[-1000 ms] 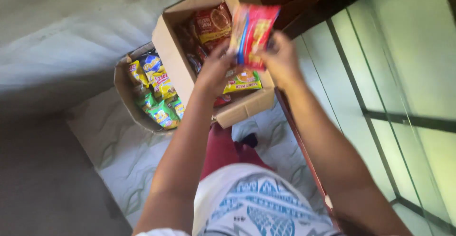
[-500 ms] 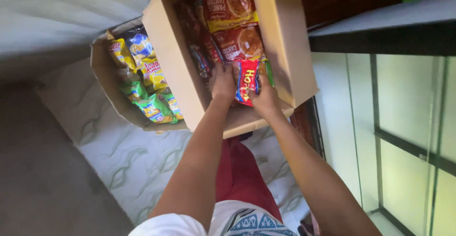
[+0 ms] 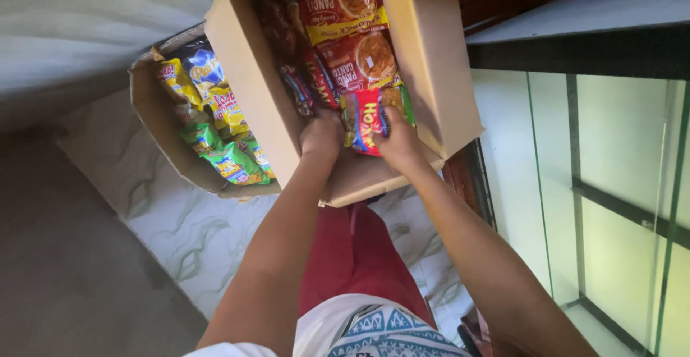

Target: Organizing packages of instant noodles and snack bags from boxes onto a display shelf.

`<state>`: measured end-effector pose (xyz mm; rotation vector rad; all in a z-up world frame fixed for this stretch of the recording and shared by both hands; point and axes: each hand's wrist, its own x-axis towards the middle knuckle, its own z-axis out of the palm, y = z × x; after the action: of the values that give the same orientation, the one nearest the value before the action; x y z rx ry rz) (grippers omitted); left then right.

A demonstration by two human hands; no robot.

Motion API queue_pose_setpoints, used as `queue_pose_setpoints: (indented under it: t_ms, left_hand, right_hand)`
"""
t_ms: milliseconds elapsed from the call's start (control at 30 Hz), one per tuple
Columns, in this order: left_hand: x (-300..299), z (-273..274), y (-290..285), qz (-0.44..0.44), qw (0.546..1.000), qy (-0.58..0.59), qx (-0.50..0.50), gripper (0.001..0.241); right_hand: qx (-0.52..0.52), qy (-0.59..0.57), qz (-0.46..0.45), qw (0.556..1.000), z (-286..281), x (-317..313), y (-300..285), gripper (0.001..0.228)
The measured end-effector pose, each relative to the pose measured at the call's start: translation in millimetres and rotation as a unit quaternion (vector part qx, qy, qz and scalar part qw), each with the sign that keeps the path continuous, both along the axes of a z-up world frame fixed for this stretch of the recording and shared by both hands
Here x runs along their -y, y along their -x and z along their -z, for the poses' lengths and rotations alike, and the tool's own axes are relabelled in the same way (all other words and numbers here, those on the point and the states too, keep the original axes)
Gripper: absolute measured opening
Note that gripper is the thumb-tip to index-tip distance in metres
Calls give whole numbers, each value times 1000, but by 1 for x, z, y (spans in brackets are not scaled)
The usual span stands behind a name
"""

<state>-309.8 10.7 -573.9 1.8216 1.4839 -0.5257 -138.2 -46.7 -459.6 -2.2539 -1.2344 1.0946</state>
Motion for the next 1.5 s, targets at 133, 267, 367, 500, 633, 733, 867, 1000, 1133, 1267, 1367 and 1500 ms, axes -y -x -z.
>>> queue_pose_setpoints:
  t_ms: [133,267,367,500,633,733,867,1000,1133,1267,1367,1500]
  left_hand:
    - [-11,-30,-1,-69,996,-52,2,34]
    - [-14,-44,-5,-83,991,-99,-27,46]
    - [-9,-25,-9,-93,977,-187,-42,51]
    - [-8,-31,-11,-81,981,-168,-61,71]
    - [-28,-52,-11,-149,983,-102,-38,96]
    - [-28,-52,-12,-199,977,-80,-15,100]
    - [-26,-68,-13,-104,990,-77,-51,94]
    - [-6,-45,-8,-16,990,-118,-77,76]
    - [4,-35,-4,25,966,-245,-84,65]
    - [5,-62,-4,9,969,-238,-71,50]
    - [12,-114,-1,17,971,-239,8,57]
    - [24,-182,-14,7,954,-281,101,66]
  right_hand:
    - [-25,-16,-64,998,-2,-7,22,48]
    - [23,38,-127,991,-4,-15,56,47]
    - [60,134,-157,977,-25,-27,72,53]
    - [76,194,-168,964,-19,-28,73,57]
    - [64,156,-104,980,-21,-34,67,54]
    - [62,137,-83,985,-2,-28,62,48]
    - [77,101,-138,982,49,-17,67,42]
    - [116,74,-165,977,76,-16,79,43]
    - [106,79,-179,975,67,-15,76,46]
    - [59,67,-147,985,26,-10,64,58]
    - [46,36,-98,994,-11,5,51,63]
    - [61,-129,-51,988,-24,35,21,56]
